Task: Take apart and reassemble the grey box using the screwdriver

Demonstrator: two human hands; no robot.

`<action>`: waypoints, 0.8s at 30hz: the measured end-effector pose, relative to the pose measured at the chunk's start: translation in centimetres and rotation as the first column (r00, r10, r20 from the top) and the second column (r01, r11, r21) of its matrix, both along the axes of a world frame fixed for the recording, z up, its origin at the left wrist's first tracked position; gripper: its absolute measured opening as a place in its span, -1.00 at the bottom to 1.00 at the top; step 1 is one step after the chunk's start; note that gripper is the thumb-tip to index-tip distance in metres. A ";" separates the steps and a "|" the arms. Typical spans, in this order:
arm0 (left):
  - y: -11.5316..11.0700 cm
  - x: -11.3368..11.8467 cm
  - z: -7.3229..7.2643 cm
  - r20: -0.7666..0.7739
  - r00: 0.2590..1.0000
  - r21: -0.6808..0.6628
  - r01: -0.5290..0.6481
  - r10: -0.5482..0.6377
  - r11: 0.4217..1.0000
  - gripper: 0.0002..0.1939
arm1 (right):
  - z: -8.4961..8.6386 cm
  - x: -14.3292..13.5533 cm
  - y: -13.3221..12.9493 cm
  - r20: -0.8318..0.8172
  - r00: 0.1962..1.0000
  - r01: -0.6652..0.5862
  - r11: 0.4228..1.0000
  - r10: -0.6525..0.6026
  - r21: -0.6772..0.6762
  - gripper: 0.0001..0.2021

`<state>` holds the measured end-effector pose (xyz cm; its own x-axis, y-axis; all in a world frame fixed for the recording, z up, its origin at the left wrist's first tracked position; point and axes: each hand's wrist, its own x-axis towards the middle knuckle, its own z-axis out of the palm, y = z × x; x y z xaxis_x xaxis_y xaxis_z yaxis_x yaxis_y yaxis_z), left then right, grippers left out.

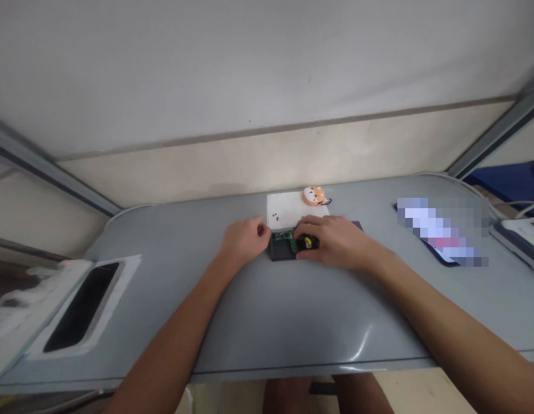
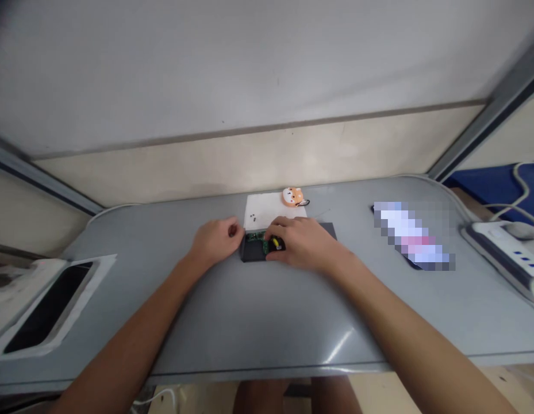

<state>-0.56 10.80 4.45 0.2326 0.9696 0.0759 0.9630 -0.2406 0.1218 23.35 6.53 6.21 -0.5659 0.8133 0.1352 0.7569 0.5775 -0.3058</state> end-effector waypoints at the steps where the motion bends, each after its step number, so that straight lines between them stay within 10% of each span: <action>1: -0.1 0.0 -0.1 0.014 1.000 0.019 0.015 -0.016 1.000 -0.77 | -0.1 0.0 0.0 0.009 1.000 -0.014 1.000 0.014 0.004 -0.71; 13: -1.2 0.7 -0.1 0.261 0.789 0.206 0.517 -0.556 0.830 -0.78 | -0.2 0.8 0.5 -0.112 0.986 -0.113 0.988 0.124 0.105 -0.75; 18: -1.9 1.4 -0.5 0.374 0.763 0.164 0.505 -0.527 0.847 -0.50 | 0.7 1.9 0.9 -0.408 0.912 0.093 0.940 0.052 0.329 -0.79; 24: -2.2 1.8 -1.3 0.344 0.799 0.048 0.510 -0.494 0.859 -0.34 | 1.4 1.7 0.1 -0.790 0.609 0.450 0.850 -0.069 0.273 -0.64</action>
